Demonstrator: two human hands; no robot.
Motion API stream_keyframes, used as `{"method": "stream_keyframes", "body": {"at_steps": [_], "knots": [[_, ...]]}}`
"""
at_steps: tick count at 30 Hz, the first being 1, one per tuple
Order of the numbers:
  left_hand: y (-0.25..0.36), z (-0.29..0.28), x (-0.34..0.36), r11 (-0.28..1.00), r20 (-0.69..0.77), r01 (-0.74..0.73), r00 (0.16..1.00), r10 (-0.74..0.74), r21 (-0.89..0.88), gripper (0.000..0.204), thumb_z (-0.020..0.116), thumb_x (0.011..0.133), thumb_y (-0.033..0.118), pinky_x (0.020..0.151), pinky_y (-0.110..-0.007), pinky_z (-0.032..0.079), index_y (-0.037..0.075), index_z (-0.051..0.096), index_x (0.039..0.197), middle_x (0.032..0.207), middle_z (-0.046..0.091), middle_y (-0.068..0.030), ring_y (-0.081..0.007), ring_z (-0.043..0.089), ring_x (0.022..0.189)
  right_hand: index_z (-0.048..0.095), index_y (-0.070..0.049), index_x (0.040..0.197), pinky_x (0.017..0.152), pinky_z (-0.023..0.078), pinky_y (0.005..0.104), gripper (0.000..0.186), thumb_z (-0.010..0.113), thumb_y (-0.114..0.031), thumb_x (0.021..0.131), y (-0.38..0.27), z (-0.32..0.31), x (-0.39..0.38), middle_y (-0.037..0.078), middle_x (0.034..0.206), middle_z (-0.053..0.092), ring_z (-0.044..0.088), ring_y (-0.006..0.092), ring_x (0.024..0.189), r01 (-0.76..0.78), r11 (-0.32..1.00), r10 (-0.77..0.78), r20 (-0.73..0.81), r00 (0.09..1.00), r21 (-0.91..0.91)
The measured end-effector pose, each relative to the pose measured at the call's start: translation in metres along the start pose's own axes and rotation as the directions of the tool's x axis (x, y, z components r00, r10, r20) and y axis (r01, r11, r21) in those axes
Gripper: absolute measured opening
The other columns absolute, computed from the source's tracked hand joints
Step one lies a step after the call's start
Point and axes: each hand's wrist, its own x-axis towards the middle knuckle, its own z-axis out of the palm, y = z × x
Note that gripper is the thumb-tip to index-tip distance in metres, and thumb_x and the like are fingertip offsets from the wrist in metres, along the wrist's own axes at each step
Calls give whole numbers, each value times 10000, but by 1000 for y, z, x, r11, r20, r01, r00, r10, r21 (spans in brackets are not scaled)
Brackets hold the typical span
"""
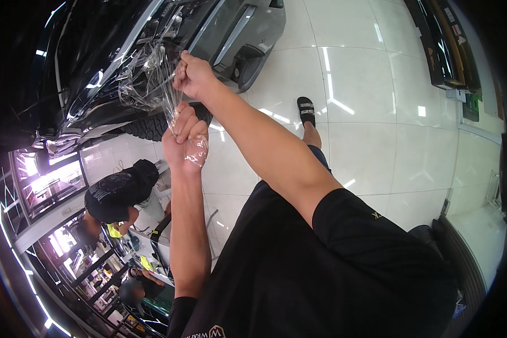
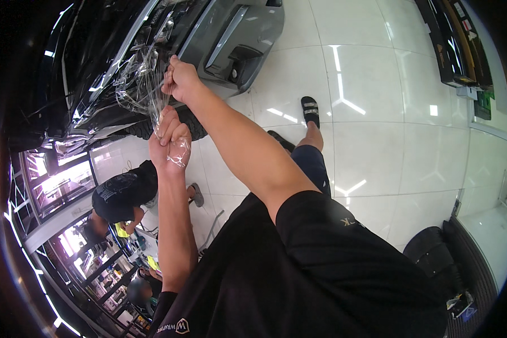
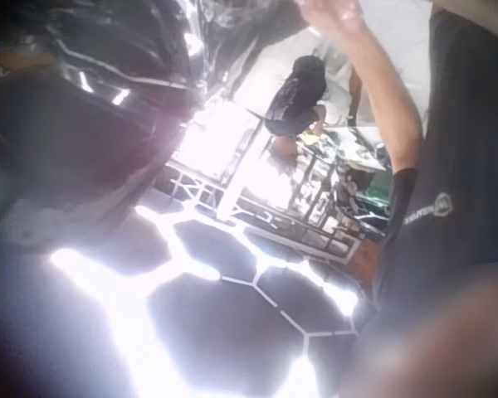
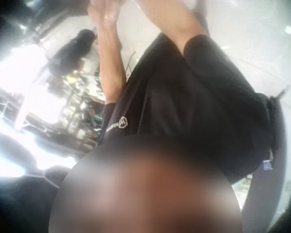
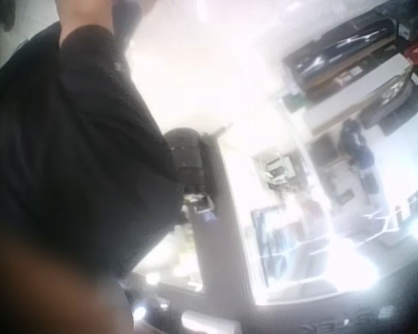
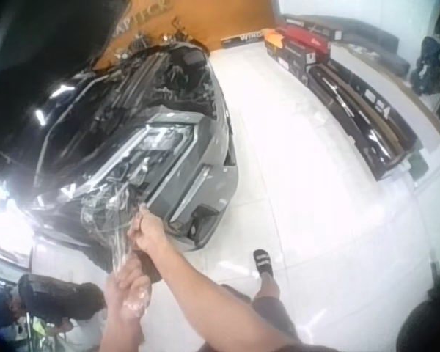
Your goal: The person applies a transparent protective film to the front bumper and headlight area of a black car. They smooth the film with their hands, peel back sections to adjust placement, and continue working along the contours of the bumper.
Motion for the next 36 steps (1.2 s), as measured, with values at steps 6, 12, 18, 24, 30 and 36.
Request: {"method": "stream_keyframes", "body": {"at_steps": [6, 12, 18, 24, 30, 36], "knots": [[5, 4, -9, 999, -45, 2, 999, 0, 45, 175, 362, 1026, 4, 564, -264, 295, -40, 496, 1130, 699, 408, 8, -66, 382, 509, 440, -179, 726, 514, 380, 334, 440, 522, -408, 1093, 16, 5, -11, -57, 587, 368, 375, 108, 494, 102, 993, -106, -73, 992, -60], [6, 6, -18, 999, -40, 3, 999, -2, 39, 178, 365, 1023, -2, 566, -256, 300, -39, 496, 1137, 701, 408, 12, -66, 379, 513, 461, -180, 760, 523, 391, 347, 411, 517, -419, 1091, 23, 8, -20, -58, 596, 371, 377, 110, 511, 144, 983, -153, -75, 985, -113], [8, 16, -27, 999, -80, 3, 997, 0, 37, 177, 361, 1026, 1, 568, -263, 304, -33, 496, 1135, 701, 409, 7, -70, 379, 511, 477, -179, 810, 535, 396, 351, 367, 506, -411, 1093, 32, 15, -31, -59, 622, 378, 387, 108, 550, 175, 966, -202, -133, 970, -189], [10, 19, -36, 1000, -101, -2, 995, 4, 21, 175, 357, 1029, 6, 576, -264, 305, -30, 486, 1142, 707, 413, 4, -73, 381, 517, 460, -175, 805, 533, 386, 339, 373, 498, -402, 1098, 45, 13, -33, -63, 642, 355, 371, 103, 558, 214, 967, -230, -115, 966, -135], [12, 20, -41, 1000, -105, 7, 994, -5, 14, 176, 354, 1030, 8, 583, -266, 301, -23, 481, 1148, 713, 425, 0, -76, 385, 522, 440, -173, 793, 525, 358, 326, 385, 505, -399, 1098, 49, 13, -36, -61, 638, 351, 356, 100, 553, 211, 973, -220, -96, 971, -95], [13, 21, -44, 1000, -96, 17, 995, -17, 5, 168, 358, 1029, 10, 584, -267, 293, -14, 474, 1148, 714, 433, 0, -76, 392, 523, 441, -175, 790, 524, 337, 319, 384, 512, -397, 1095, 50, 16, -41, -55, 636, 375, 363, 99, 547, 204, 975, -215, -123, 969, -90]]}}
